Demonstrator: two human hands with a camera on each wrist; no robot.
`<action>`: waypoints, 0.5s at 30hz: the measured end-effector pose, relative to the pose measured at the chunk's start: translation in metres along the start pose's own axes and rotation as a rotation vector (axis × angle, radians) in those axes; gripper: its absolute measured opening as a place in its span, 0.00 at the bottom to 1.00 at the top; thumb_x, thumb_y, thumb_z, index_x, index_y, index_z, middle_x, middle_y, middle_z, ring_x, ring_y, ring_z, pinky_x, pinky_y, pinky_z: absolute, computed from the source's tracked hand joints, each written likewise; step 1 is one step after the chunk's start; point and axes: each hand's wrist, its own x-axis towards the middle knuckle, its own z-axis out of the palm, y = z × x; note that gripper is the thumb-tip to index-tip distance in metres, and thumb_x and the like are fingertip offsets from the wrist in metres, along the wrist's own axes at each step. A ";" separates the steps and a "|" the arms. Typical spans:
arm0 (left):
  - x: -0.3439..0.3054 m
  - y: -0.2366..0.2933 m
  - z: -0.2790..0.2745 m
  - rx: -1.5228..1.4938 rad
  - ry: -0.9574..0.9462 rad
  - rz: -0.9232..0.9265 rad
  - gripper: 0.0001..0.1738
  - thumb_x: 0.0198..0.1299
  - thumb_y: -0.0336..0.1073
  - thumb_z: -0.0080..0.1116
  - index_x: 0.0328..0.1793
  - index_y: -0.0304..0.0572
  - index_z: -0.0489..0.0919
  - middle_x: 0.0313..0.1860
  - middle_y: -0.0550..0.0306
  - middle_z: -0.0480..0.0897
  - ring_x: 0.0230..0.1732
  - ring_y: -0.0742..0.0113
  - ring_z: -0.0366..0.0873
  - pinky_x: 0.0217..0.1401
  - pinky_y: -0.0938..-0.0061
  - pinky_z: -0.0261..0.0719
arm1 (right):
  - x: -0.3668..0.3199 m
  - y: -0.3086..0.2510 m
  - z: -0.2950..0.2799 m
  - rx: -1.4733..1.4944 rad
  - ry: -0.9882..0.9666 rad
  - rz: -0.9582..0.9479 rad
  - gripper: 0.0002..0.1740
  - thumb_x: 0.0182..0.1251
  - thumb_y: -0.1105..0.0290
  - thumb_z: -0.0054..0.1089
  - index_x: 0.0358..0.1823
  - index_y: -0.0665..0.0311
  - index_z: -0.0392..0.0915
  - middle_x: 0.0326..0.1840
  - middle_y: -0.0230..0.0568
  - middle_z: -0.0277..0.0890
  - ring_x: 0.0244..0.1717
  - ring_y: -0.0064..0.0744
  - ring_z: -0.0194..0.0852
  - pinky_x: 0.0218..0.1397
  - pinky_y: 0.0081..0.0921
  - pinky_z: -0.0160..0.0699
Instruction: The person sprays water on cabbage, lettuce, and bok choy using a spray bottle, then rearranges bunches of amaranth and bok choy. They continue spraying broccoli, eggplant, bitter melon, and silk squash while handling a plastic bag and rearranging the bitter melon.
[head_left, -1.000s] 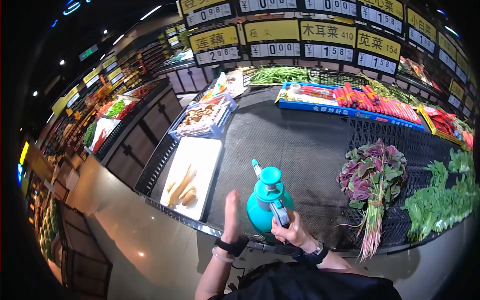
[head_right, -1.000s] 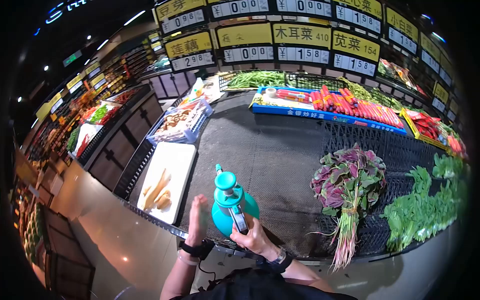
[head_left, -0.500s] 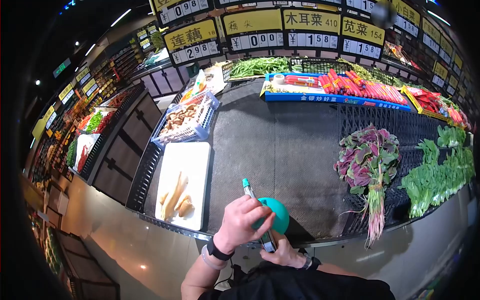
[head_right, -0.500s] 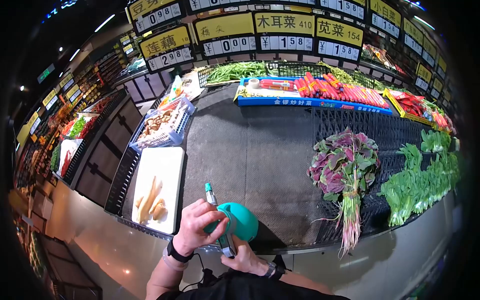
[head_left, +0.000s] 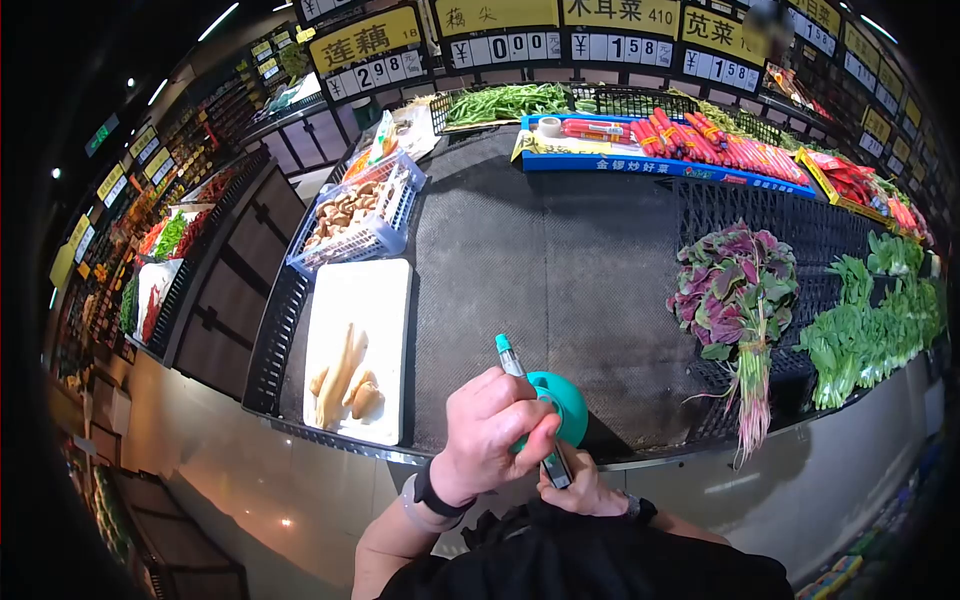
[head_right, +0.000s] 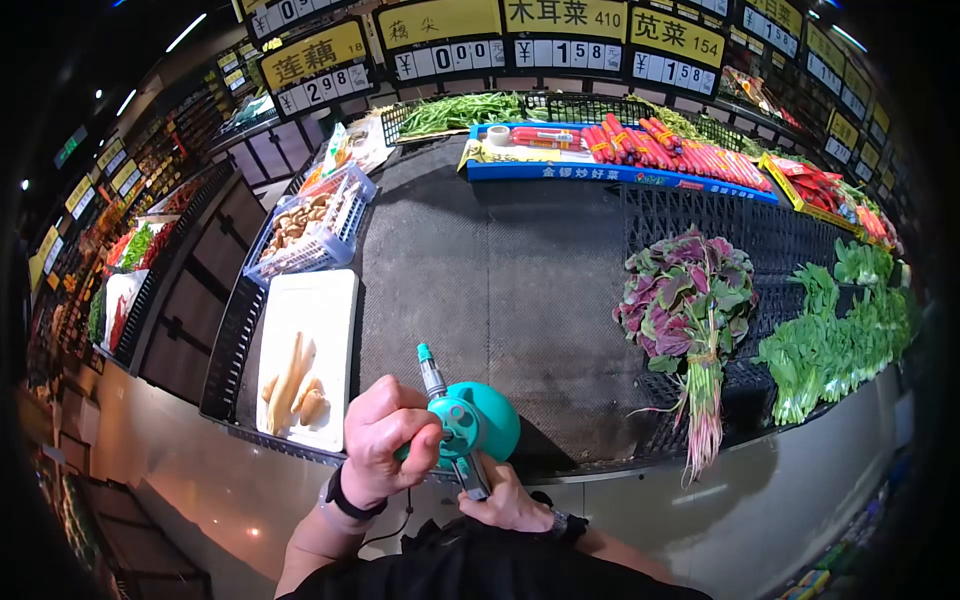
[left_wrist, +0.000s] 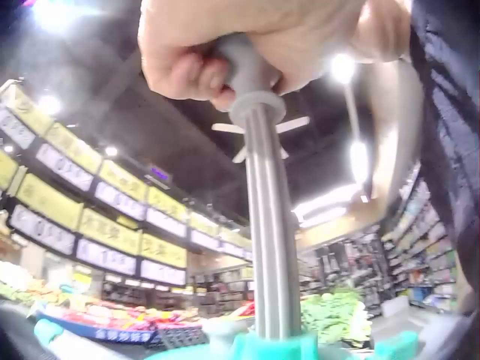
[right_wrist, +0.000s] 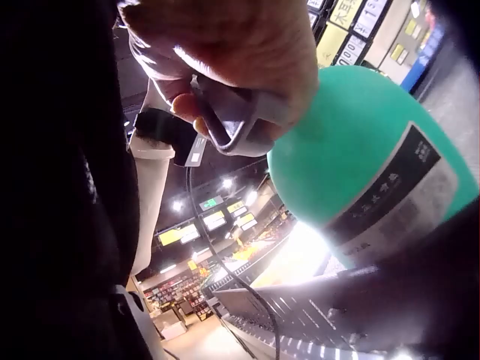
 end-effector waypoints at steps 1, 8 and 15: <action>-0.007 -0.002 0.005 -0.008 0.029 -0.032 0.07 0.53 0.33 0.61 0.26 0.40 0.77 0.23 0.57 0.73 0.21 0.65 0.70 0.22 0.74 0.65 | -0.002 -0.001 0.000 -0.005 -0.006 0.006 0.22 0.50 0.72 0.59 0.47 0.70 0.66 0.24 0.38 0.70 0.24 0.26 0.67 0.30 0.27 0.69; -0.047 -0.014 0.034 -0.039 0.078 -0.113 0.05 0.49 0.29 0.63 0.28 0.41 0.76 0.23 0.58 0.71 0.21 0.62 0.72 0.22 0.71 0.70 | -0.004 0.013 0.005 -0.060 0.065 -0.059 0.22 0.46 0.70 0.64 0.43 0.70 0.68 0.23 0.36 0.70 0.24 0.28 0.69 0.30 0.28 0.70; -0.011 -0.001 0.014 0.114 -0.086 -0.013 0.07 0.49 0.30 0.64 0.26 0.42 0.75 0.21 0.58 0.68 0.20 0.61 0.70 0.22 0.70 0.70 | -0.003 0.006 0.002 0.054 0.085 0.129 0.10 0.47 0.73 0.62 0.30 0.65 0.69 0.22 0.33 0.72 0.22 0.22 0.70 0.27 0.23 0.69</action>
